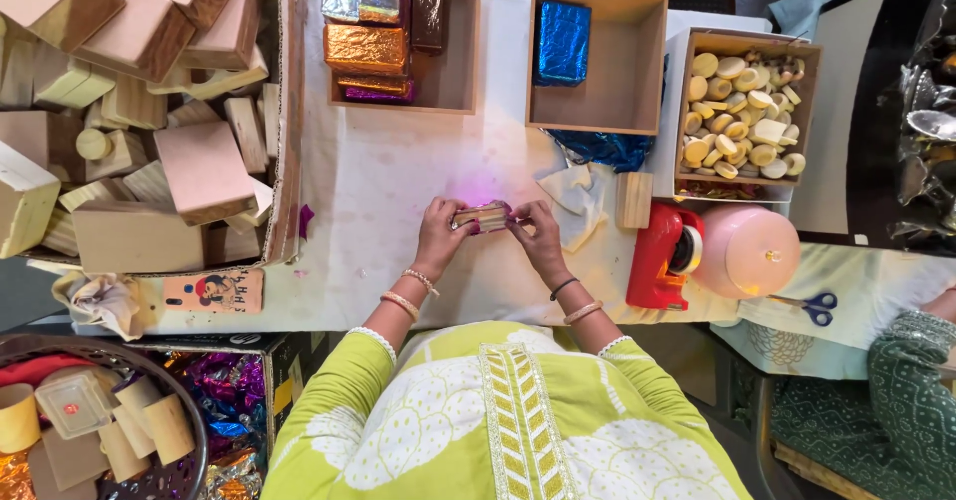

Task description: Wrapping rectangular bars of soap in shiny purple and silver decorative paper.

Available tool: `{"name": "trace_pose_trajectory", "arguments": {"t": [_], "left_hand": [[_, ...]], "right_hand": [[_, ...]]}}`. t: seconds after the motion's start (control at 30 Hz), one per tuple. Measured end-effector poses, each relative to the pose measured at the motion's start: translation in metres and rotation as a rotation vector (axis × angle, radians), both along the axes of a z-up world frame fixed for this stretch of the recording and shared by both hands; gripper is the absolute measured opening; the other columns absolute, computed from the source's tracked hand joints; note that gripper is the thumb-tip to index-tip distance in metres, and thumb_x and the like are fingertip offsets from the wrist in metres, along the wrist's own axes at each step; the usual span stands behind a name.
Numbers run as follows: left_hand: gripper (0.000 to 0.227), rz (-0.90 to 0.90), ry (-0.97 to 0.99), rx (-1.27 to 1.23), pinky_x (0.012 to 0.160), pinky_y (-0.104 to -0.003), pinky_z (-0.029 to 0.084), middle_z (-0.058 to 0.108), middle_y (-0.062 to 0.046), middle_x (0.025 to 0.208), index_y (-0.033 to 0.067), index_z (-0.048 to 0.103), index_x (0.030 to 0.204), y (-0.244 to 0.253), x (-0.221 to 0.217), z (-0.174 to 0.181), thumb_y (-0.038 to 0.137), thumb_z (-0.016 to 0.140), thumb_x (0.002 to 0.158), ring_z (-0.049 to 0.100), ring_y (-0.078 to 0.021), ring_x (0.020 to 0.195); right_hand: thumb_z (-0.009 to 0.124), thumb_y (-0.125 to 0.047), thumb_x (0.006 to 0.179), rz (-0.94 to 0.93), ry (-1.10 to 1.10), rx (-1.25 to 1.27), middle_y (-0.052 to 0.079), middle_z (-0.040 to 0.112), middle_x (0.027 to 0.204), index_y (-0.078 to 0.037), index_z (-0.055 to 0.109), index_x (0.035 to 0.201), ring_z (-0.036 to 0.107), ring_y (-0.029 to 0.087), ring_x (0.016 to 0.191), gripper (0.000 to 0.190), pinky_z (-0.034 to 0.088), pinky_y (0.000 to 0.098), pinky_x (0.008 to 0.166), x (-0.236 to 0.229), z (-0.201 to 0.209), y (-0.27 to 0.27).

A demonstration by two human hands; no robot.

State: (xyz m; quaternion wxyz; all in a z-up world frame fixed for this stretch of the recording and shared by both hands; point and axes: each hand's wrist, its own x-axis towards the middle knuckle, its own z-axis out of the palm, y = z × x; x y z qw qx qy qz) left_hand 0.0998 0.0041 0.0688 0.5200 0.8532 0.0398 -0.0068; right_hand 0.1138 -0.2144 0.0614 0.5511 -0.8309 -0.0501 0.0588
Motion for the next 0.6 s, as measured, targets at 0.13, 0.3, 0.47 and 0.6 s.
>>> {"name": "trace_pose_trajectory", "arguments": {"t": [0.13, 0.3, 0.47, 0.6], "left_hand": [[0.024, 0.003, 0.005, 0.042, 0.08, -0.041, 0.053, 0.062, -0.01, 0.097, 0.006, 0.07, 0.096, -0.003, 0.001, -0.002, 0.002, 0.08, 0.075, 0.061, -0.0298, 0.092], [0.018, 0.001, -0.04, 0.045, 0.079, -0.041, 0.053, 0.062, -0.009, 0.094, 0.0069, 0.069, 0.092, -0.006, 0.001, 0.002, -0.004, 0.073, 0.078, 0.061, -0.03, 0.094], [0.019, -0.036, -0.108, 0.072, 0.079, -0.041, 0.053, 0.062, -0.008, 0.094, 0.0068, 0.067, 0.092, -0.006, -0.002, 0.013, -0.006, 0.071, 0.078, 0.059, -0.0307, 0.095], [0.022, -0.124, -0.188, 0.171, 0.082, -0.041, 0.053, 0.061, -0.008, 0.096, 0.0069, 0.066, 0.093, -0.005, -0.004, 0.007, -0.007, 0.069, 0.077, 0.058, -0.0316, 0.094]], "right_hand": [[0.077, -0.001, 0.086, 0.047, -0.029, -0.092, 0.008, 0.062, 0.097, -0.002, 0.066, 0.098, 0.066, 0.02, 0.088, 0.016, 0.058, 0.0314, 0.077, 0.001, 0.025, 0.008], [0.078, -0.003, 0.085, 0.165, -0.269, -0.224, 0.008, 0.065, 0.093, -0.005, 0.069, 0.1, 0.065, 0.027, 0.087, 0.017, 0.056, 0.0371, 0.076, 0.001, 0.042, 0.012], [0.072, -0.001, 0.09, 0.111, -0.181, -0.169, 0.009, 0.064, 0.101, -0.004, 0.062, 0.112, 0.067, 0.025, 0.086, 0.024, 0.057, 0.0379, 0.077, 0.001, 0.035, 0.012], [0.067, 0.002, 0.086, 0.103, -0.046, -0.15, 0.012, 0.059, 0.108, -0.003, 0.058, 0.121, 0.068, 0.025, 0.081, 0.036, 0.056, 0.0383, 0.073, 0.009, 0.065, 0.022]]}}
